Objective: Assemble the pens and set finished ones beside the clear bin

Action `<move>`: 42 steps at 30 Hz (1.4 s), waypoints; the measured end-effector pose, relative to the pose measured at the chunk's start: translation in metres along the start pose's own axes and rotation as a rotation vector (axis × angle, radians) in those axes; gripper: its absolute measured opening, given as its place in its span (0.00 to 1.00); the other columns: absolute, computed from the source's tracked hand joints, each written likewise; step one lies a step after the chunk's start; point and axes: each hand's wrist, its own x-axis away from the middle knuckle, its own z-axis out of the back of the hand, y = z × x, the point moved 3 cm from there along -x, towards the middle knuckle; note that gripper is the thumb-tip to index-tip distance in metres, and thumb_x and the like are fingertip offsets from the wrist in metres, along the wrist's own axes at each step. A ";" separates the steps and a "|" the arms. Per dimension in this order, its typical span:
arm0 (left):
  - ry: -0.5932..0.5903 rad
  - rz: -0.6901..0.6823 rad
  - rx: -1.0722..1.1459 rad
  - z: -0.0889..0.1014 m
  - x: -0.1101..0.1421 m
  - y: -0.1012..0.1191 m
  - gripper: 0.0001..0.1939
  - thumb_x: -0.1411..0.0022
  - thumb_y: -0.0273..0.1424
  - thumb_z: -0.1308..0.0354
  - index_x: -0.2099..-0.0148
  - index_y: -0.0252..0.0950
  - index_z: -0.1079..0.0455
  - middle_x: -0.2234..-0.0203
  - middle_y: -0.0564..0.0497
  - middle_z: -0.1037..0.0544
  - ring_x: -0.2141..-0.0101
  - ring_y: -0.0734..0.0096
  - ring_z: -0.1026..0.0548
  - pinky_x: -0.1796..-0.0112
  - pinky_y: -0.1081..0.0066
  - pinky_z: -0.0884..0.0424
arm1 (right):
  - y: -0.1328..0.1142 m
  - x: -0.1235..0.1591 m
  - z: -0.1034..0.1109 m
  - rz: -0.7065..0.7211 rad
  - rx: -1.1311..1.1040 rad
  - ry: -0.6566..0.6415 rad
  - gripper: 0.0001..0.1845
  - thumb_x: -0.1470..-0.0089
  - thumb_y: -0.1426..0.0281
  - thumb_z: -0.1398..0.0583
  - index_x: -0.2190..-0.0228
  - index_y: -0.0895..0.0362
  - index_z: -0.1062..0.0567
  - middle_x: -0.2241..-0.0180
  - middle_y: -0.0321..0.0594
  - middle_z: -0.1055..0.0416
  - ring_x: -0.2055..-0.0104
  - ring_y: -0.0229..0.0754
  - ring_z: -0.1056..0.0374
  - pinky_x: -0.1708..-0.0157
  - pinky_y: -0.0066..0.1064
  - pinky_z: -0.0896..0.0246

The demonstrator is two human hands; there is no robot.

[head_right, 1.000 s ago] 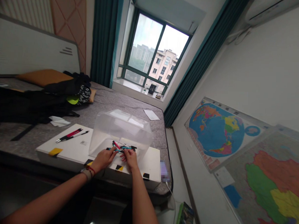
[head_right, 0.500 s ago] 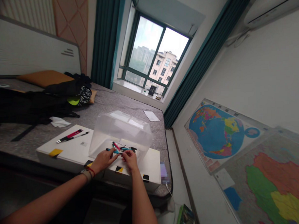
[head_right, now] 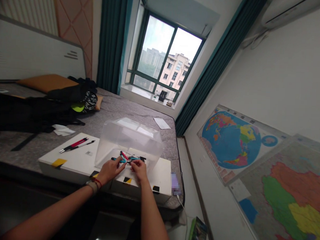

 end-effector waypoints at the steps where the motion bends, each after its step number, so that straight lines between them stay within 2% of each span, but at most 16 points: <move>1: 0.002 0.006 -0.003 0.001 0.000 0.000 0.20 0.32 0.47 0.56 0.55 0.38 0.32 0.78 0.50 0.24 0.73 0.61 0.24 0.72 0.70 0.40 | -0.001 0.000 0.000 0.001 -0.002 0.002 0.19 0.60 0.59 0.29 0.69 0.58 0.24 0.75 0.37 0.25 0.77 0.36 0.34 0.73 0.28 0.39; 16: 0.003 0.032 -0.007 0.004 0.000 0.002 0.19 0.33 0.46 0.54 0.57 0.38 0.31 0.77 0.49 0.23 0.72 0.62 0.24 0.70 0.71 0.39 | -0.002 0.000 -0.001 -0.015 0.003 -0.001 0.20 0.61 0.58 0.29 0.69 0.59 0.23 0.74 0.39 0.24 0.77 0.36 0.35 0.73 0.29 0.40; 29: 0.017 0.069 0.027 0.005 0.000 0.001 0.17 0.33 0.46 0.54 0.59 0.39 0.34 0.78 0.51 0.24 0.73 0.63 0.24 0.73 0.71 0.44 | 0.004 -0.003 0.002 -0.005 -0.046 0.063 0.21 0.59 0.55 0.31 0.70 0.58 0.25 0.78 0.35 0.27 0.79 0.33 0.38 0.77 0.25 0.45; 36: 0.084 0.104 0.145 0.008 0.000 -0.004 0.15 0.34 0.45 0.52 0.59 0.39 0.36 0.79 0.53 0.27 0.74 0.64 0.25 0.73 0.72 0.43 | 0.003 -0.004 0.002 0.002 -0.098 0.100 0.22 0.55 0.52 0.34 0.68 0.58 0.26 0.81 0.31 0.32 0.83 0.30 0.46 0.82 0.23 0.54; 42: 0.146 0.179 0.320 0.010 -0.003 -0.013 0.14 0.35 0.45 0.51 0.62 0.40 0.37 0.81 0.56 0.30 0.76 0.68 0.26 0.72 0.73 0.41 | 0.005 -0.006 0.002 -0.014 -0.193 0.130 0.22 0.58 0.53 0.32 0.68 0.57 0.26 0.78 0.33 0.31 0.80 0.32 0.41 0.80 0.23 0.48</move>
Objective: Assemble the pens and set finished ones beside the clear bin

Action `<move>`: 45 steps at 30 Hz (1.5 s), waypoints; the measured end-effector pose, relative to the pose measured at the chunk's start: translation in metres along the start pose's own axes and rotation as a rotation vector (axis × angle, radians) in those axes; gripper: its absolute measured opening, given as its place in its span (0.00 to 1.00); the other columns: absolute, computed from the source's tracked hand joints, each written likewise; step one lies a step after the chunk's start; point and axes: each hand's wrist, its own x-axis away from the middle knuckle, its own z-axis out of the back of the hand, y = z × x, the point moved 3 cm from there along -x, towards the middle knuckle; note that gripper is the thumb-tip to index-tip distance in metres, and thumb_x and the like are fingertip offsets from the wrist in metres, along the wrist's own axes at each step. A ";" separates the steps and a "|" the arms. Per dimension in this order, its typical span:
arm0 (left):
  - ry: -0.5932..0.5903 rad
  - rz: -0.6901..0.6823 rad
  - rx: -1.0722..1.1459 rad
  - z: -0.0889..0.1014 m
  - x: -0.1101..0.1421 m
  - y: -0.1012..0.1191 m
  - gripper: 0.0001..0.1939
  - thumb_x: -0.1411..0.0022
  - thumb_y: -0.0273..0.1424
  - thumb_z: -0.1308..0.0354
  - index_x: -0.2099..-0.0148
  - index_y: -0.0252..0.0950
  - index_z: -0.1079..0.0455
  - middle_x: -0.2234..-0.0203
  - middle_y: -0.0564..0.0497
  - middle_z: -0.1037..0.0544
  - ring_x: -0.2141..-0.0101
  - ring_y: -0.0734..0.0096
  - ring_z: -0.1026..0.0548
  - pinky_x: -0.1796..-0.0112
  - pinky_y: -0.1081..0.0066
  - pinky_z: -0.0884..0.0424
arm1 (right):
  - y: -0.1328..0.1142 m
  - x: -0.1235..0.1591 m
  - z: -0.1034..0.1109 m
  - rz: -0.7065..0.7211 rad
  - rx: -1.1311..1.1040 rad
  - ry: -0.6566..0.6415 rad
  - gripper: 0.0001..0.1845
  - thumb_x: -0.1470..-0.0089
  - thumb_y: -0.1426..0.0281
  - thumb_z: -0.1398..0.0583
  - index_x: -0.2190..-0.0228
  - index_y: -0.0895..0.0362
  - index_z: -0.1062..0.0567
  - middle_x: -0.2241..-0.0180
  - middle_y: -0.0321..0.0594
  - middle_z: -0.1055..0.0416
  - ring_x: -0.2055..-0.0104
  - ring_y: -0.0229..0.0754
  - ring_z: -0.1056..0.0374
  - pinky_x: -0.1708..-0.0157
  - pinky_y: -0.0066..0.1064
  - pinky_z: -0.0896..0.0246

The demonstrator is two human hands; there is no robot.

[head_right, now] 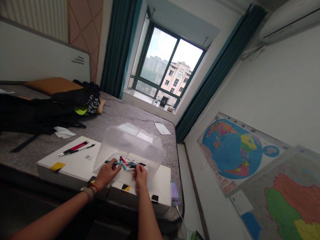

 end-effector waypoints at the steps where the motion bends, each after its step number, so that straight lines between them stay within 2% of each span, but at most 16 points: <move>1: 0.000 0.003 0.008 0.000 0.000 0.000 0.14 0.35 0.45 0.51 0.62 0.40 0.37 0.81 0.57 0.30 0.76 0.68 0.26 0.72 0.73 0.41 | 0.001 0.000 0.001 -0.004 -0.007 0.006 0.22 0.58 0.54 0.32 0.68 0.57 0.26 0.78 0.33 0.30 0.80 0.32 0.41 0.80 0.23 0.47; 6: 0.016 0.019 0.035 0.001 -0.001 -0.001 0.14 0.36 0.45 0.50 0.62 0.40 0.37 0.82 0.57 0.31 0.77 0.68 0.27 0.72 0.73 0.40 | 0.002 0.000 0.003 -0.029 -0.046 0.063 0.22 0.60 0.57 0.31 0.65 0.57 0.25 0.74 0.37 0.27 0.77 0.34 0.36 0.79 0.23 0.43; 10: 0.013 0.054 0.036 0.000 -0.002 -0.003 0.14 0.36 0.46 0.51 0.62 0.40 0.36 0.81 0.56 0.30 0.76 0.68 0.26 0.72 0.73 0.40 | -0.001 0.002 0.003 -0.039 -0.100 0.092 0.31 0.59 0.59 0.31 0.53 0.55 0.28 0.60 0.45 0.24 0.71 0.38 0.29 0.76 0.27 0.36; 13: 0.010 0.058 0.031 0.000 -0.002 -0.003 0.14 0.36 0.45 0.51 0.62 0.40 0.36 0.81 0.56 0.30 0.76 0.68 0.26 0.72 0.73 0.39 | -0.005 0.004 0.002 -0.004 -0.120 0.079 0.37 0.60 0.63 0.31 0.47 0.51 0.32 0.54 0.45 0.25 0.68 0.40 0.27 0.73 0.30 0.32; 15: 0.013 0.046 0.022 0.001 -0.001 -0.002 0.14 0.36 0.45 0.51 0.62 0.40 0.36 0.81 0.56 0.30 0.76 0.68 0.26 0.72 0.73 0.39 | -0.007 0.006 0.001 0.005 -0.094 0.070 0.33 0.61 0.64 0.31 0.50 0.52 0.29 0.56 0.44 0.25 0.68 0.40 0.27 0.72 0.30 0.32; 19: -0.020 0.018 -0.043 0.001 0.001 0.002 0.14 0.35 0.46 0.52 0.61 0.40 0.36 0.80 0.55 0.28 0.74 0.67 0.25 0.72 0.73 0.41 | -0.005 0.006 0.000 -0.002 0.002 0.026 0.19 0.58 0.61 0.32 0.64 0.57 0.24 0.70 0.40 0.24 0.74 0.37 0.31 0.75 0.27 0.37; 21: -0.054 0.006 -0.093 0.000 0.002 0.004 0.14 0.35 0.45 0.51 0.61 0.40 0.35 0.79 0.54 0.27 0.73 0.66 0.24 0.73 0.73 0.42 | -0.005 0.006 -0.001 0.005 0.050 0.001 0.18 0.58 0.59 0.32 0.67 0.58 0.23 0.75 0.38 0.26 0.76 0.35 0.34 0.76 0.25 0.39; 25: -0.117 -0.034 -0.134 -0.001 0.003 0.008 0.15 0.34 0.45 0.52 0.59 0.40 0.35 0.78 0.53 0.26 0.72 0.65 0.24 0.72 0.72 0.44 | -0.004 0.005 -0.001 0.012 0.161 -0.057 0.23 0.58 0.57 0.31 0.63 0.59 0.22 0.74 0.37 0.26 0.78 0.33 0.37 0.76 0.26 0.41; 29: -0.148 -0.033 -0.136 -0.002 0.003 0.008 0.14 0.34 0.44 0.51 0.58 0.40 0.34 0.77 0.53 0.25 0.72 0.65 0.24 0.72 0.72 0.44 | -0.003 0.005 -0.002 0.020 0.195 -0.096 0.19 0.59 0.58 0.30 0.68 0.58 0.21 0.75 0.36 0.26 0.78 0.33 0.37 0.75 0.27 0.41; 33: -0.128 -0.029 -0.118 -0.004 0.003 0.004 0.14 0.35 0.45 0.50 0.60 0.40 0.35 0.78 0.54 0.26 0.73 0.66 0.25 0.73 0.72 0.45 | -0.002 0.005 -0.001 0.012 0.152 -0.063 0.17 0.61 0.60 0.29 0.72 0.58 0.23 0.77 0.35 0.28 0.78 0.33 0.38 0.75 0.26 0.41; 38: -0.028 0.017 -0.019 -0.001 0.001 0.000 0.14 0.35 0.45 0.51 0.62 0.40 0.36 0.80 0.56 0.28 0.75 0.68 0.26 0.73 0.73 0.43 | 0.000 0.004 0.003 0.019 0.071 0.030 0.17 0.61 0.62 0.29 0.72 0.58 0.24 0.78 0.32 0.30 0.77 0.33 0.37 0.75 0.25 0.41; 41: -0.003 0.031 0.026 0.001 0.000 0.000 0.15 0.35 0.46 0.51 0.62 0.40 0.37 0.81 0.56 0.30 0.76 0.68 0.27 0.73 0.73 0.43 | 0.001 0.004 0.004 0.013 0.071 0.035 0.16 0.61 0.64 0.29 0.71 0.60 0.24 0.78 0.32 0.30 0.76 0.32 0.36 0.75 0.24 0.40; 43: -0.007 0.031 0.025 0.002 0.000 0.001 0.15 0.35 0.46 0.51 0.62 0.40 0.37 0.81 0.56 0.29 0.76 0.68 0.27 0.73 0.73 0.43 | 0.000 0.004 0.002 -0.001 0.052 0.031 0.18 0.61 0.65 0.29 0.67 0.60 0.23 0.74 0.34 0.27 0.75 0.33 0.34 0.73 0.25 0.38; 45: -0.018 0.029 0.014 0.001 0.000 0.001 0.14 0.35 0.46 0.51 0.61 0.40 0.37 0.81 0.56 0.29 0.75 0.68 0.26 0.73 0.73 0.43 | -0.003 0.005 0.001 0.000 0.006 0.036 0.26 0.61 0.66 0.29 0.58 0.57 0.24 0.66 0.37 0.24 0.72 0.35 0.32 0.72 0.26 0.36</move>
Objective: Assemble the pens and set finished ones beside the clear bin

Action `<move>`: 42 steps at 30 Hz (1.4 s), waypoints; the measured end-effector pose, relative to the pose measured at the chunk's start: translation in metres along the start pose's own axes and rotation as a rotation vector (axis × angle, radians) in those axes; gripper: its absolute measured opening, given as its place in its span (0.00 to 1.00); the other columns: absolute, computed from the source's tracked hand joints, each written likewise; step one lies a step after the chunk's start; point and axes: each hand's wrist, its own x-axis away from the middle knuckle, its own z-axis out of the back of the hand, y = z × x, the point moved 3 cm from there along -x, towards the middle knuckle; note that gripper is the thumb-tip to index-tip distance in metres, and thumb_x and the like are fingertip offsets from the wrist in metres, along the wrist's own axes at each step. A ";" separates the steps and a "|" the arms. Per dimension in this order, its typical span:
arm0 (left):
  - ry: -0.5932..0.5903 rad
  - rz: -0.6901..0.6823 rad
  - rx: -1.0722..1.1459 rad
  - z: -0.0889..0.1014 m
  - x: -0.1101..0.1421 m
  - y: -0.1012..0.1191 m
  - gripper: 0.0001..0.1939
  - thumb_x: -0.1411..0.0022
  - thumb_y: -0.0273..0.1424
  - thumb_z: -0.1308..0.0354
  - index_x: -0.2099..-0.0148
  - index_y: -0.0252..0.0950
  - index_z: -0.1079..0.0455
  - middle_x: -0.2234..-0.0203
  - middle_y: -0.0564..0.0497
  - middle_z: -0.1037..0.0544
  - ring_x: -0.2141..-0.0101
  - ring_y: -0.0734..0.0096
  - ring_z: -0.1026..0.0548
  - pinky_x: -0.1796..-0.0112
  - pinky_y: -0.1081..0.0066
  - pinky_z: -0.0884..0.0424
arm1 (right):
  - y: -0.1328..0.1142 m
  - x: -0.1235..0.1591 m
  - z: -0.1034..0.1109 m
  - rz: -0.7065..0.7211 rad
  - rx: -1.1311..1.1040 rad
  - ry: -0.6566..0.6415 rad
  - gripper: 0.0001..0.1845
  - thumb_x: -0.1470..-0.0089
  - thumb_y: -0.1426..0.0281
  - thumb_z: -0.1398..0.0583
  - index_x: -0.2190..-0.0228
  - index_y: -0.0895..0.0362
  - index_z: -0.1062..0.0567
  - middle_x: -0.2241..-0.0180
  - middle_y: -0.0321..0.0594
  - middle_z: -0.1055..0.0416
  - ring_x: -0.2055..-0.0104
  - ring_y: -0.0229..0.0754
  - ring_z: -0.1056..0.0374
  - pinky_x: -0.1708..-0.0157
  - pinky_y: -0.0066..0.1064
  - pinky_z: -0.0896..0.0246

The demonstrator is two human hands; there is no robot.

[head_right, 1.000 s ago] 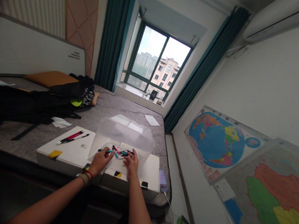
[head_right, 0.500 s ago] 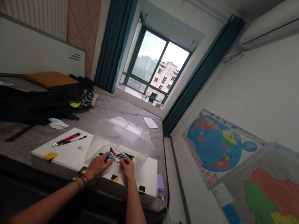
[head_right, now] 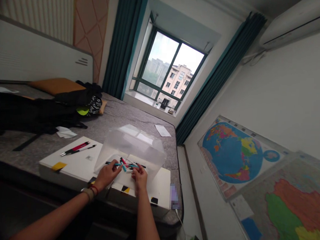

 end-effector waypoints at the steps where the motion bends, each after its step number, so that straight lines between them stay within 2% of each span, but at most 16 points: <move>1: -0.007 0.001 -0.009 0.000 0.000 0.000 0.14 0.35 0.46 0.51 0.61 0.40 0.37 0.80 0.56 0.29 0.75 0.67 0.26 0.73 0.73 0.43 | -0.001 0.000 -0.001 0.006 -0.021 0.002 0.30 0.62 0.66 0.29 0.54 0.56 0.25 0.64 0.38 0.24 0.72 0.35 0.31 0.72 0.26 0.36; 3: -0.027 0.002 -0.038 -0.001 0.001 0.000 0.14 0.34 0.45 0.51 0.61 0.40 0.37 0.79 0.56 0.28 0.74 0.67 0.25 0.72 0.73 0.43 | -0.002 0.000 -0.001 0.015 -0.032 0.000 0.31 0.62 0.66 0.29 0.53 0.55 0.26 0.66 0.37 0.23 0.74 0.34 0.32 0.74 0.26 0.37; 6: -0.067 -0.005 -0.107 -0.003 0.002 0.001 0.14 0.34 0.45 0.52 0.59 0.40 0.36 0.78 0.54 0.27 0.73 0.67 0.25 0.72 0.73 0.44 | 0.000 -0.001 -0.001 0.014 0.008 -0.020 0.22 0.61 0.65 0.30 0.61 0.59 0.23 0.75 0.34 0.26 0.79 0.32 0.38 0.78 0.23 0.43; 8: -0.104 -0.034 -0.149 -0.003 0.002 0.004 0.15 0.33 0.45 0.52 0.58 0.39 0.35 0.77 0.54 0.26 0.72 0.66 0.25 0.72 0.73 0.44 | 0.001 -0.001 -0.001 0.013 0.038 -0.039 0.20 0.59 0.62 0.31 0.64 0.60 0.23 0.77 0.34 0.27 0.80 0.31 0.40 0.79 0.23 0.46; 11: -0.149 -0.090 -0.177 -0.003 0.003 0.007 0.15 0.33 0.45 0.52 0.57 0.39 0.34 0.76 0.53 0.25 0.71 0.66 0.25 0.71 0.72 0.44 | 0.000 -0.001 -0.002 0.028 0.086 -0.079 0.21 0.57 0.59 0.31 0.64 0.60 0.22 0.77 0.35 0.28 0.80 0.31 0.41 0.79 0.24 0.47; 19: -0.145 -0.114 -0.188 -0.003 0.003 0.008 0.15 0.32 0.45 0.53 0.57 0.39 0.35 0.77 0.53 0.24 0.71 0.65 0.24 0.70 0.71 0.43 | -0.003 0.003 -0.004 0.015 0.174 -0.181 0.20 0.56 0.59 0.31 0.63 0.58 0.20 0.74 0.38 0.25 0.78 0.34 0.38 0.76 0.27 0.45; 25: -0.147 -0.118 -0.222 -0.004 0.003 0.008 0.16 0.33 0.46 0.53 0.57 0.39 0.34 0.76 0.52 0.24 0.70 0.63 0.24 0.70 0.71 0.43 | -0.001 0.001 -0.002 0.003 0.176 -0.166 0.15 0.60 0.63 0.30 0.69 0.58 0.21 0.74 0.38 0.25 0.78 0.35 0.37 0.73 0.29 0.42; 30: -0.123 -0.041 -0.162 -0.003 0.002 0.004 0.16 0.31 0.46 0.55 0.57 0.39 0.37 0.76 0.53 0.25 0.71 0.66 0.24 0.72 0.72 0.45 | 0.001 0.001 -0.001 -0.022 0.085 -0.101 0.13 0.60 0.66 0.31 0.70 0.58 0.22 0.75 0.35 0.26 0.77 0.34 0.38 0.73 0.27 0.42; 34: -0.124 -0.021 -0.147 -0.003 0.002 0.004 0.16 0.31 0.46 0.55 0.57 0.39 0.37 0.76 0.53 0.25 0.71 0.66 0.24 0.72 0.73 0.45 | -0.002 0.003 -0.003 -0.018 0.046 -0.091 0.16 0.60 0.65 0.30 0.67 0.57 0.24 0.75 0.35 0.26 0.77 0.34 0.37 0.73 0.26 0.42; 39: -0.146 -0.053 -0.155 -0.003 0.002 0.007 0.16 0.32 0.46 0.55 0.57 0.39 0.36 0.76 0.53 0.24 0.71 0.65 0.24 0.71 0.72 0.44 | -0.006 0.006 -0.005 -0.026 0.103 -0.177 0.24 0.60 0.62 0.29 0.60 0.57 0.23 0.70 0.39 0.23 0.74 0.36 0.34 0.71 0.28 0.39; 42: -0.160 -0.096 -0.200 -0.002 0.003 0.009 0.17 0.32 0.46 0.54 0.57 0.39 0.35 0.76 0.52 0.24 0.70 0.63 0.24 0.70 0.71 0.43 | -0.007 0.007 -0.006 -0.031 0.151 -0.220 0.23 0.59 0.60 0.29 0.61 0.57 0.21 0.67 0.42 0.21 0.73 0.37 0.32 0.69 0.30 0.38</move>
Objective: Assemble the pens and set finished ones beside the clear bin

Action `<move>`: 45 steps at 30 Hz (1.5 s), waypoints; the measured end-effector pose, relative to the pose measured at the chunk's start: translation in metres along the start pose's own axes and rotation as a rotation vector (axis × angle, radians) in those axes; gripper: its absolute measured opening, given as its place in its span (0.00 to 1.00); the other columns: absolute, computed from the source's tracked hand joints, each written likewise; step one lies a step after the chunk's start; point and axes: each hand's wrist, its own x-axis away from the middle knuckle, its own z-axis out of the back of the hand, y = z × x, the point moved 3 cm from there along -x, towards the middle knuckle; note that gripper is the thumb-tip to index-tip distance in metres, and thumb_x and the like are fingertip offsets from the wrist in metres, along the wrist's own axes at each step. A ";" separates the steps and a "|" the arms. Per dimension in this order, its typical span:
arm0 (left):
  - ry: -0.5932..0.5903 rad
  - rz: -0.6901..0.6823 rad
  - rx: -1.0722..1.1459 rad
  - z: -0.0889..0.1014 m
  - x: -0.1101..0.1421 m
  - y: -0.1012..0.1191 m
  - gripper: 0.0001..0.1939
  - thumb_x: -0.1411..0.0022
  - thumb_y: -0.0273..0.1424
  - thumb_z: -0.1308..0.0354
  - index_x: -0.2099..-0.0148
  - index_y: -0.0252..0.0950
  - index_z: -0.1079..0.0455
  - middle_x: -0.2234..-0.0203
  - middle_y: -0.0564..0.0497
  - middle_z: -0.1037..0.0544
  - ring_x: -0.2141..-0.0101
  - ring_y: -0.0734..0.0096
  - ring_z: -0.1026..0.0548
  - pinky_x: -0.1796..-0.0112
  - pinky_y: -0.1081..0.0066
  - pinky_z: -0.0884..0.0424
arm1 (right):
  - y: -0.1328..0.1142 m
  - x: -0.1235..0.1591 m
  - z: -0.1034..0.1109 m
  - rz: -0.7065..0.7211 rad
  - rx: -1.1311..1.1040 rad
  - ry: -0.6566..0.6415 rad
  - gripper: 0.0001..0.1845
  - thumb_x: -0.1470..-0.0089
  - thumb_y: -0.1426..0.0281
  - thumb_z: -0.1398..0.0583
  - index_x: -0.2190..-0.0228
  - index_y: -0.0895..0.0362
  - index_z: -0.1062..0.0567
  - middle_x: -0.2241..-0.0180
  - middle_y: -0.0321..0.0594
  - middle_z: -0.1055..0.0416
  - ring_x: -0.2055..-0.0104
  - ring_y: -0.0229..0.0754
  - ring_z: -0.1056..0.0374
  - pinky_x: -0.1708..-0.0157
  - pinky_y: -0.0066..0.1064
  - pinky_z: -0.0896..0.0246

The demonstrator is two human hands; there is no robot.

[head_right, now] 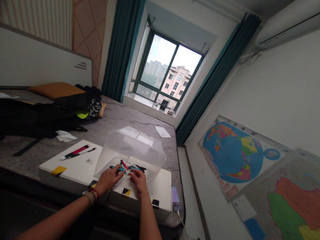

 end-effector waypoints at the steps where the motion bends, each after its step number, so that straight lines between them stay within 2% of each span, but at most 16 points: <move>1: -0.002 -0.012 -0.011 0.000 0.000 0.001 0.17 0.32 0.46 0.54 0.57 0.39 0.34 0.76 0.52 0.23 0.70 0.63 0.24 0.70 0.71 0.42 | 0.000 0.000 0.000 0.003 0.005 0.002 0.21 0.59 0.59 0.29 0.63 0.57 0.21 0.67 0.42 0.21 0.73 0.37 0.32 0.69 0.30 0.38; 5: 0.012 -0.003 0.025 0.001 0.000 0.000 0.16 0.32 0.46 0.53 0.58 0.39 0.34 0.76 0.52 0.24 0.70 0.64 0.24 0.70 0.72 0.42 | -0.002 0.001 -0.001 0.008 -0.017 0.054 0.17 0.61 0.61 0.29 0.69 0.57 0.20 0.71 0.41 0.23 0.74 0.38 0.33 0.70 0.31 0.38; 10: 0.111 0.131 0.174 0.002 -0.002 -0.009 0.16 0.32 0.47 0.55 0.57 0.40 0.37 0.78 0.55 0.27 0.72 0.66 0.24 0.72 0.72 0.42 | 0.000 0.000 0.003 -0.001 -0.088 0.197 0.14 0.62 0.65 0.30 0.71 0.58 0.22 0.76 0.36 0.26 0.76 0.35 0.35 0.73 0.27 0.39; 13: 0.134 0.148 0.218 0.002 -0.003 -0.012 0.17 0.32 0.47 0.55 0.56 0.40 0.38 0.78 0.55 0.27 0.73 0.66 0.24 0.72 0.72 0.41 | 0.003 -0.002 0.005 -0.007 -0.108 0.238 0.14 0.62 0.65 0.30 0.71 0.58 0.23 0.75 0.36 0.26 0.75 0.35 0.34 0.73 0.26 0.39; 15: 0.127 0.149 0.215 0.001 -0.003 -0.013 0.17 0.32 0.47 0.55 0.56 0.40 0.38 0.78 0.55 0.26 0.73 0.66 0.24 0.72 0.72 0.41 | 0.004 -0.002 0.005 -0.002 -0.131 0.255 0.18 0.63 0.64 0.30 0.68 0.58 0.22 0.72 0.38 0.25 0.73 0.37 0.32 0.73 0.27 0.37; 19: 0.084 0.092 0.125 -0.002 -0.002 -0.009 0.17 0.31 0.46 0.56 0.54 0.40 0.38 0.76 0.53 0.25 0.71 0.64 0.23 0.72 0.72 0.42 | 0.002 -0.003 0.004 0.040 -0.222 0.241 0.36 0.63 0.65 0.29 0.50 0.55 0.28 0.60 0.42 0.23 0.68 0.39 0.28 0.70 0.29 0.33; 21: 0.065 0.044 0.060 -0.004 -0.001 -0.006 0.16 0.31 0.45 0.56 0.54 0.39 0.38 0.76 0.53 0.25 0.71 0.63 0.23 0.71 0.71 0.42 | 0.002 -0.003 0.004 0.057 -0.221 0.236 0.38 0.63 0.66 0.29 0.48 0.54 0.30 0.61 0.41 0.23 0.68 0.39 0.28 0.70 0.29 0.33; 25: 0.052 -0.004 -0.003 -0.003 0.000 -0.002 0.14 0.32 0.43 0.54 0.55 0.39 0.37 0.76 0.52 0.25 0.71 0.63 0.24 0.70 0.70 0.41 | 0.003 -0.003 0.004 0.039 -0.161 0.230 0.24 0.61 0.65 0.30 0.59 0.58 0.24 0.73 0.36 0.25 0.75 0.36 0.33 0.75 0.25 0.38; 27: 0.045 -0.006 0.000 -0.001 0.001 0.000 0.13 0.32 0.42 0.53 0.55 0.39 0.37 0.75 0.52 0.25 0.71 0.63 0.24 0.69 0.70 0.40 | 0.004 -0.003 0.004 0.026 -0.155 0.220 0.20 0.60 0.65 0.31 0.63 0.59 0.23 0.75 0.36 0.26 0.77 0.34 0.34 0.76 0.25 0.39; 34: 0.039 0.042 -0.047 0.000 0.000 0.000 0.10 0.34 0.34 0.53 0.53 0.39 0.37 0.67 0.48 0.23 0.66 0.63 0.24 0.66 0.69 0.39 | 0.007 -0.006 0.006 0.024 -0.159 0.218 0.17 0.59 0.64 0.32 0.65 0.59 0.23 0.76 0.37 0.25 0.78 0.34 0.36 0.77 0.25 0.41; 45: -0.002 0.035 -0.086 -0.003 -0.002 0.001 0.11 0.34 0.34 0.53 0.52 0.39 0.36 0.69 0.47 0.22 0.67 0.62 0.24 0.66 0.69 0.38 | 0.011 -0.009 0.007 0.028 -0.179 0.212 0.16 0.59 0.63 0.33 0.67 0.59 0.23 0.77 0.36 0.27 0.79 0.34 0.37 0.78 0.25 0.42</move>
